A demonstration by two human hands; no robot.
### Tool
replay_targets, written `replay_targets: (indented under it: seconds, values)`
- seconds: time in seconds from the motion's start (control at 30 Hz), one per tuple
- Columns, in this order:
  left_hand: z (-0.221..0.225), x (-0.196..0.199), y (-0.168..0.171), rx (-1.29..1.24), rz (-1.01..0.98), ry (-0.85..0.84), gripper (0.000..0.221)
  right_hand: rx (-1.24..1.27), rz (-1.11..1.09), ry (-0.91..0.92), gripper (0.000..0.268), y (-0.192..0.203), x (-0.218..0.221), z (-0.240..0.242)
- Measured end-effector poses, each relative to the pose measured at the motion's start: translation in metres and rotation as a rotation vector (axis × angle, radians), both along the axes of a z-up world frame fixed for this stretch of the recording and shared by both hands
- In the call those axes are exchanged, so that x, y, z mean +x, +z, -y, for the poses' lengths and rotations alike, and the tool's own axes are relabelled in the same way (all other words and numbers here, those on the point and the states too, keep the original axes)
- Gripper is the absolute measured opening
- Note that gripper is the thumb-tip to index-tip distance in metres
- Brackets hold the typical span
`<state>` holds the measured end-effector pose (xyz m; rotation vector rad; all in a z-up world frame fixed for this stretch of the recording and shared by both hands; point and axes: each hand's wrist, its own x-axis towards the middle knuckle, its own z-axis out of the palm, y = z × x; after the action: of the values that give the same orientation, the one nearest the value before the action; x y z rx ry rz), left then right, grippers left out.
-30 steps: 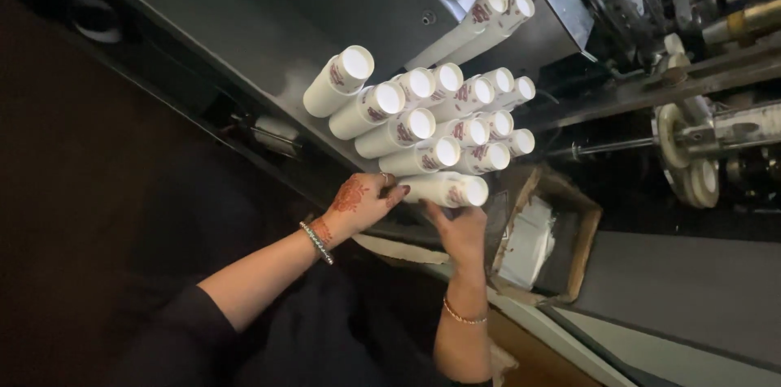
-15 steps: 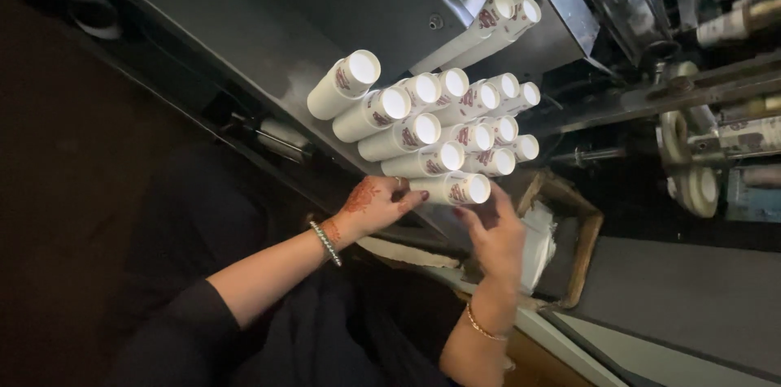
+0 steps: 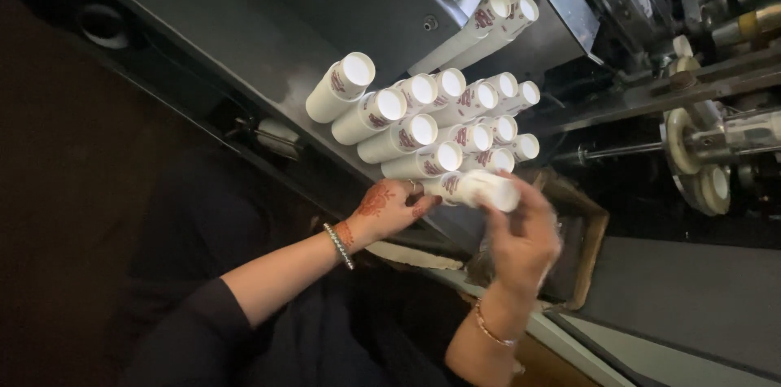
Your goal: Manually packing stacks of manufactured paper cups into plastic bags.
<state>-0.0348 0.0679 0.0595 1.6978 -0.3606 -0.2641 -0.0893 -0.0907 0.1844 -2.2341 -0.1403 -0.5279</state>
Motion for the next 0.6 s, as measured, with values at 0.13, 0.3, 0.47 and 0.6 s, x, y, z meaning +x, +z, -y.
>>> replay_targets:
  seconds: [0.13,0.3,0.47,0.6]
  values:
    - [-0.016,-0.001,0.003,0.146,0.118,0.055,0.047,0.105,0.251,-0.067,0.038,0.015,-0.018,0.014]
    - [-0.007,0.009,-0.020,0.277,0.366,0.097,0.046,-0.061,0.025,-0.285,0.041,-0.078,-0.021,0.054]
    - [0.028,0.023,-0.052,0.355,0.518,0.126,0.042,-0.210,-0.243,-0.461,0.053,-0.169,-0.013,0.078]
    - [0.048,0.040,-0.059,0.300,0.517,0.140,0.036,-0.167,-0.143,-0.431,0.060,-0.184,-0.008,0.083]
